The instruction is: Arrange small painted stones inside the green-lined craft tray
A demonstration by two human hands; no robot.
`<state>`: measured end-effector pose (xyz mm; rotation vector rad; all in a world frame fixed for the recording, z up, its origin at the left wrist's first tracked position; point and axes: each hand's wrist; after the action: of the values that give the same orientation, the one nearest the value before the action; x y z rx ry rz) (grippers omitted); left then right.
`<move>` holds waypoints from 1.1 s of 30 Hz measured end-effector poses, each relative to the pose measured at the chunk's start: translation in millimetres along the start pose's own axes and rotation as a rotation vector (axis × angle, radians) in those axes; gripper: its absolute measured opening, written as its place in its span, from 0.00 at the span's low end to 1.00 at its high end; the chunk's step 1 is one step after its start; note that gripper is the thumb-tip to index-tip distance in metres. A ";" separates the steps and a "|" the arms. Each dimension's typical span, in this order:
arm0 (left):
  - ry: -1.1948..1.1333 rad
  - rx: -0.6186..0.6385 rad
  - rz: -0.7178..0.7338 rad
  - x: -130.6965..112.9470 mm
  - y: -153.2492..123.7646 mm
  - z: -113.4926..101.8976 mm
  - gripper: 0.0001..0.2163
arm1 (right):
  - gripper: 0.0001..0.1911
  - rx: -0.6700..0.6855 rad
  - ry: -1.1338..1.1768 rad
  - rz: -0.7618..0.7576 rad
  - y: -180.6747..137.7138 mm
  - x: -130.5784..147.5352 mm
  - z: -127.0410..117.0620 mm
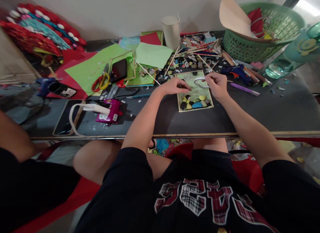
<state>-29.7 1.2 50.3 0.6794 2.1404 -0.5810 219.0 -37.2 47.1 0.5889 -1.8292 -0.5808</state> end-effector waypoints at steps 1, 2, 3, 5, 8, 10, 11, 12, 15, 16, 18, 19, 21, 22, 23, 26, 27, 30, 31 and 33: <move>-0.026 -0.069 -0.006 1.7 0.9 1.3 0.20 | 0.27 0.007 0.002 -0.003 0.0 1.3 -0.3; -0.043 -0.153 -0.008 3.6 1.9 2.8 0.21 | 0.28 0.018 0.003 -0.003 -0.2 2.7 -0.5; -0.051 -0.241 -0.009 5.5 3.1 4.4 0.22 | 0.28 0.034 0.007 0.001 -0.3 4.1 -0.5; -0.041 -0.411 -0.004 8.3 4.8 7.7 0.22 | 0.29 0.064 0.021 0.011 -0.8 6.5 0.2; 0.018 -0.603 0.027 7.0 4.2 12.7 0.23 | 0.29 0.103 0.054 0.010 -1.3 7.3 1.9; 0.089 -0.679 0.065 2.5 2.1 16.0 0.24 | 0.28 0.127 0.075 -0.014 -1.4 6.1 2.7; 0.137 -0.702 0.087 -0.3 1.1 17.7 0.24 | 0.28 0.141 0.085 -0.029 -1.4 5.4 2.9; 0.190 -0.719 0.111 -3.1 0.3 19.5 0.25 | 0.27 0.158 0.092 -0.042 -1.5 4.7 2.9; 0.354 -0.723 0.178 -9.7 0.3 25.0 0.25 | 0.25 0.209 0.082 -0.063 -1.7 4.0 2.7; 0.395 -0.719 0.196 -10.9 1.0 26.9 0.25 | 0.25 0.221 0.069 -0.066 -1.8 4.2 2.7; 0.444 -0.714 0.220 -12.3 2.8 30.5 0.24 | 0.24 0.231 0.047 -0.073 -2.1 4.7 3.2; 0.455 -0.717 0.228 -12.6 3.6 32.1 0.24 | 0.23 0.235 0.037 -0.076 -2.3 4.9 3.5; 0.464 -0.724 0.241 -12.9 4.4 34.8 0.24 | 0.22 0.238 0.010 -0.084 -2.8 4.8 4.3; 0.463 -0.726 0.246 -13.0 4.5 35.9 0.24 | 0.20 0.237 -0.003 -0.089 -3.0 4.5 4.7; 0.459 -0.727 0.249 -13.3 4.3 36.9 0.23 | 0.19 0.235 -0.016 -0.095 -3.2 4.0 5.0; 0.449 -0.712 0.254 -15.0 3.6 39.4 0.22 | 0.16 0.216 -0.049 -0.107 -3.8 1.7 5.8; 0.445 -0.703 0.254 -15.9 3.6 40.4 0.22 | 0.15 0.205 -0.067 -0.110 -3.9 0.8 5.8; 0.426 -0.683 0.239 -19.6 4.7 44.4 0.21 | 0.10 0.161 -0.159 -0.130 -4.2 -1.8 5.2; 0.416 -0.681 0.231 -20.9 5.3 46.1 0.20 | 0.09 0.150 -0.188 -0.144 -4.2 -2.6 4.7; 0.396 -0.675 0.220 -23.4 6.7 49.9 0.17 | 0.06 0.138 -0.226 -0.176 -4.1 -4.1 3.7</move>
<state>14.7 -30.2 39.2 0.6590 2.3707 0.4250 217.2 -37.3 40.5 0.8109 -2.0548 -0.6638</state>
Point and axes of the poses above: each hand's wrist, its own y-axis towards the middle knuckle, its own z-axis out of the palm, x = y × z, and after that the axes turned 11 degrees about -z, right-handed
